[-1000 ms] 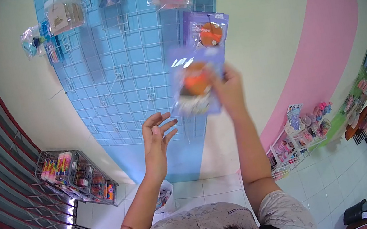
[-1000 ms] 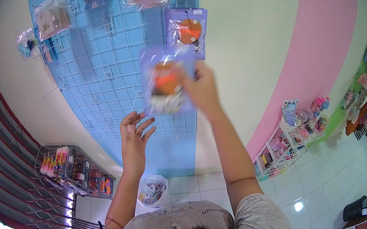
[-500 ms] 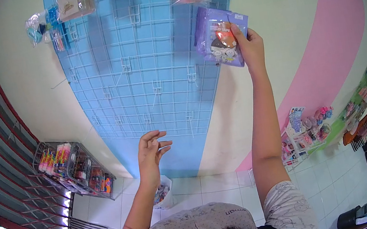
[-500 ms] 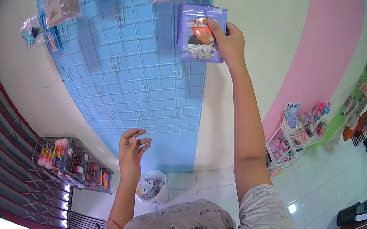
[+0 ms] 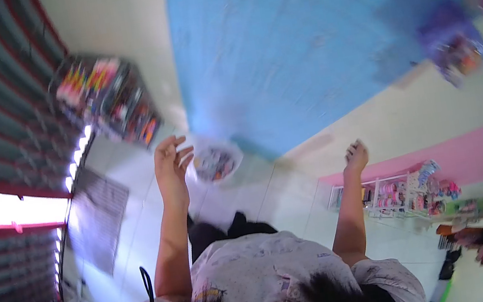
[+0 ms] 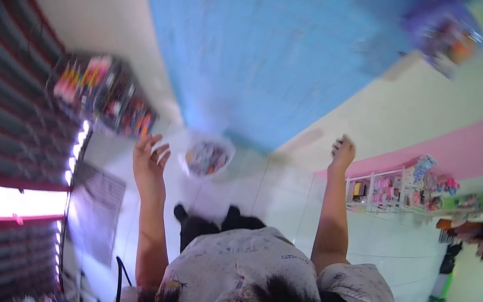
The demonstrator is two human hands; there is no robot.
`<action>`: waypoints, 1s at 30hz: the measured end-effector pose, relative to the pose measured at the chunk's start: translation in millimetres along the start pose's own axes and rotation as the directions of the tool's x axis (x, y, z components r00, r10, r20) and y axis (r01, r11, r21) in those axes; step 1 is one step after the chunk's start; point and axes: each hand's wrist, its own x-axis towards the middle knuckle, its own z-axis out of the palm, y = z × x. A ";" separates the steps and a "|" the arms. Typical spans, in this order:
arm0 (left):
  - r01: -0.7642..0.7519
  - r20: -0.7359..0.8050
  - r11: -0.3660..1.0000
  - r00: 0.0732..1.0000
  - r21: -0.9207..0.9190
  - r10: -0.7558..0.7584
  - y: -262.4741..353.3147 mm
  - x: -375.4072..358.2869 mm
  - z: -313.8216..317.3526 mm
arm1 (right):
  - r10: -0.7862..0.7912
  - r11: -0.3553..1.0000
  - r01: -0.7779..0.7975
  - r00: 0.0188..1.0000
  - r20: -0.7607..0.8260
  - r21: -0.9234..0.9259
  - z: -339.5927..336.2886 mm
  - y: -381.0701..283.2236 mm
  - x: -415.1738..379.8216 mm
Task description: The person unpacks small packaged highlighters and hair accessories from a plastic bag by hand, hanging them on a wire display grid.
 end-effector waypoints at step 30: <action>-0.128 0.144 0.191 0.987 0.973 -0.070 -398.8 200.9 -300.0 | 0.174 0.786 0.477 0.438 0.882 -0.392 416.9 602.6 -188.7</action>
